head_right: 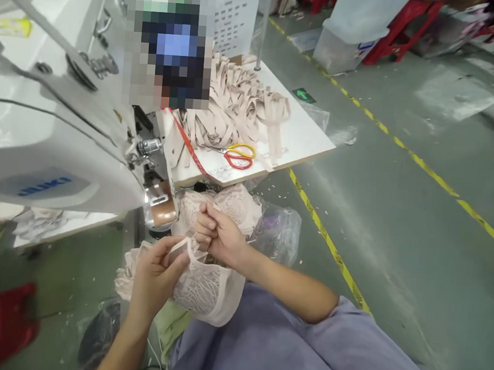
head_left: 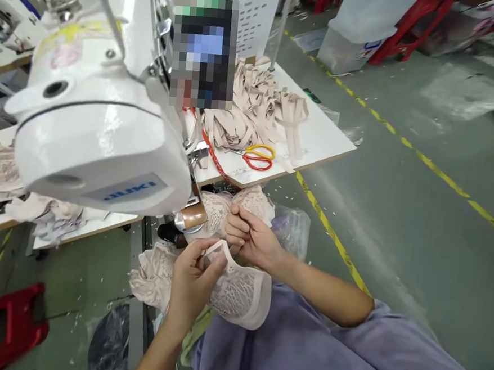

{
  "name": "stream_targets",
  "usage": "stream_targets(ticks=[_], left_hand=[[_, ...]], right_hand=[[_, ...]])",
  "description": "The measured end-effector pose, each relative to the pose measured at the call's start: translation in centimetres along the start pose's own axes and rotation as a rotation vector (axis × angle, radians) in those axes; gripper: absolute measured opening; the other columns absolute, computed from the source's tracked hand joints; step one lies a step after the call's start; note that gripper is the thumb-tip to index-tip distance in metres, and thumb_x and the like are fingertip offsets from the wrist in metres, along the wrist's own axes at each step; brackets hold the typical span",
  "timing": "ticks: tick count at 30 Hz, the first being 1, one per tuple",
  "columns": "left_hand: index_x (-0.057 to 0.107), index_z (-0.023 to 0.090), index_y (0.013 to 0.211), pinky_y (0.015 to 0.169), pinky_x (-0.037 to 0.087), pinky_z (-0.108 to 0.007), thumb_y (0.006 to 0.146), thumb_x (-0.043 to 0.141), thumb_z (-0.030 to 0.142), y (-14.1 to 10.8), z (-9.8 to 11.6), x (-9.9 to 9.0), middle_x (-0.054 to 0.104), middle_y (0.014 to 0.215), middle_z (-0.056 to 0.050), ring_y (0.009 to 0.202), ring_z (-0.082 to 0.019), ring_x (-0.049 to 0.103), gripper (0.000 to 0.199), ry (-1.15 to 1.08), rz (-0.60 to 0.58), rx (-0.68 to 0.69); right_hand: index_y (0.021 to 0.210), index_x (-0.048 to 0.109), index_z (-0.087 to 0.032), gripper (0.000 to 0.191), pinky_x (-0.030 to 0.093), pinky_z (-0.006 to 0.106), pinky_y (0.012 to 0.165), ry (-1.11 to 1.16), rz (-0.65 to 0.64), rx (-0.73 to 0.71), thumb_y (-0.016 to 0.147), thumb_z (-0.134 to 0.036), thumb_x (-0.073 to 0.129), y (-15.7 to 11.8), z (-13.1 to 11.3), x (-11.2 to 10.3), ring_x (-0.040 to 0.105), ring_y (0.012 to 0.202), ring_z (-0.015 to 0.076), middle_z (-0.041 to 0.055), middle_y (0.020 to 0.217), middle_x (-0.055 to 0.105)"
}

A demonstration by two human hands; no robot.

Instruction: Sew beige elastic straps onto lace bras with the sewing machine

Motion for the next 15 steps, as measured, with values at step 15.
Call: stream_targets(ticks=[15], left_hand=[[0.05, 0.017, 0.06, 0.049, 0.025, -0.022, 0.088, 0.055, 0.045, 0.0, -2.1, 1.3, 0.039, 0.057, 0.004, 0.055, -0.009, 0.033, 0.04, 0.004, -0.35, -0.044]], right_hand=[[0.087, 0.061, -0.02, 0.023, 0.054, 0.017, 0.072, 0.065, 0.269, -0.034, 0.101, -0.028, 0.045, 1.1, -0.7, -3.0, 0.056, 0.063, 0.006, -0.0023, 0.075, 0.056]])
Point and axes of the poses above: each hand's wrist, its own y-axis towards the middle knuckle, its own x-axis out of the palm, z = x × y, the point moved 6 cm from there along y, towards the middle knuckle
